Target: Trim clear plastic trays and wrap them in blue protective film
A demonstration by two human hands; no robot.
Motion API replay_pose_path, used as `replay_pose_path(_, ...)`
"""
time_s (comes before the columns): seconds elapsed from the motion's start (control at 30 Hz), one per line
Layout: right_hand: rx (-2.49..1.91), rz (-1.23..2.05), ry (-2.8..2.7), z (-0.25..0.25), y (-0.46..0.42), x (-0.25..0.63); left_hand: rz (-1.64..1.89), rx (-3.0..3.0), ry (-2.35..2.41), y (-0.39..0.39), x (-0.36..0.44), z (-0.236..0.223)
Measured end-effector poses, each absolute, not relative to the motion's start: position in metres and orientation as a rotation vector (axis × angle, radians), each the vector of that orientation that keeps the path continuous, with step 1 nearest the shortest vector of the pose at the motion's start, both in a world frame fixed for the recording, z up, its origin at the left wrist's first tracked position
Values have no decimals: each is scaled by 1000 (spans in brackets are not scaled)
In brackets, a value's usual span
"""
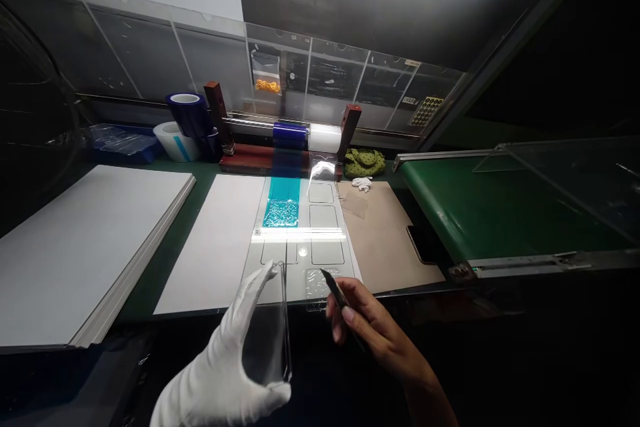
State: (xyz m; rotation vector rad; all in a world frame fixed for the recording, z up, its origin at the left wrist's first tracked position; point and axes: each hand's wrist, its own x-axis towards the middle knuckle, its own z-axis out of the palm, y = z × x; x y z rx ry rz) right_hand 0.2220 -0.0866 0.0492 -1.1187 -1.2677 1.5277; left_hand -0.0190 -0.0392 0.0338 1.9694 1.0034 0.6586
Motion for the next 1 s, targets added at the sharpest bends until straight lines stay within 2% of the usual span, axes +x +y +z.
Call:
replay_pose_path(0.2,-1262,1383,-1451,62,-93,201,384,2229,1028,-43,-34,52)
replay_pose_path(0.43,-1360,1148,-1821,86,-105,183,521,2335,883,-46,-38,57)
replay_pose_path(0.73,-1425,1190,-1722,46,-111,175,459,2288,859,-43,-37,50)
replay_pose_path(1.0,-1415,1233,-1736,48,-104,175,433,2295,807,-40,-28,55)
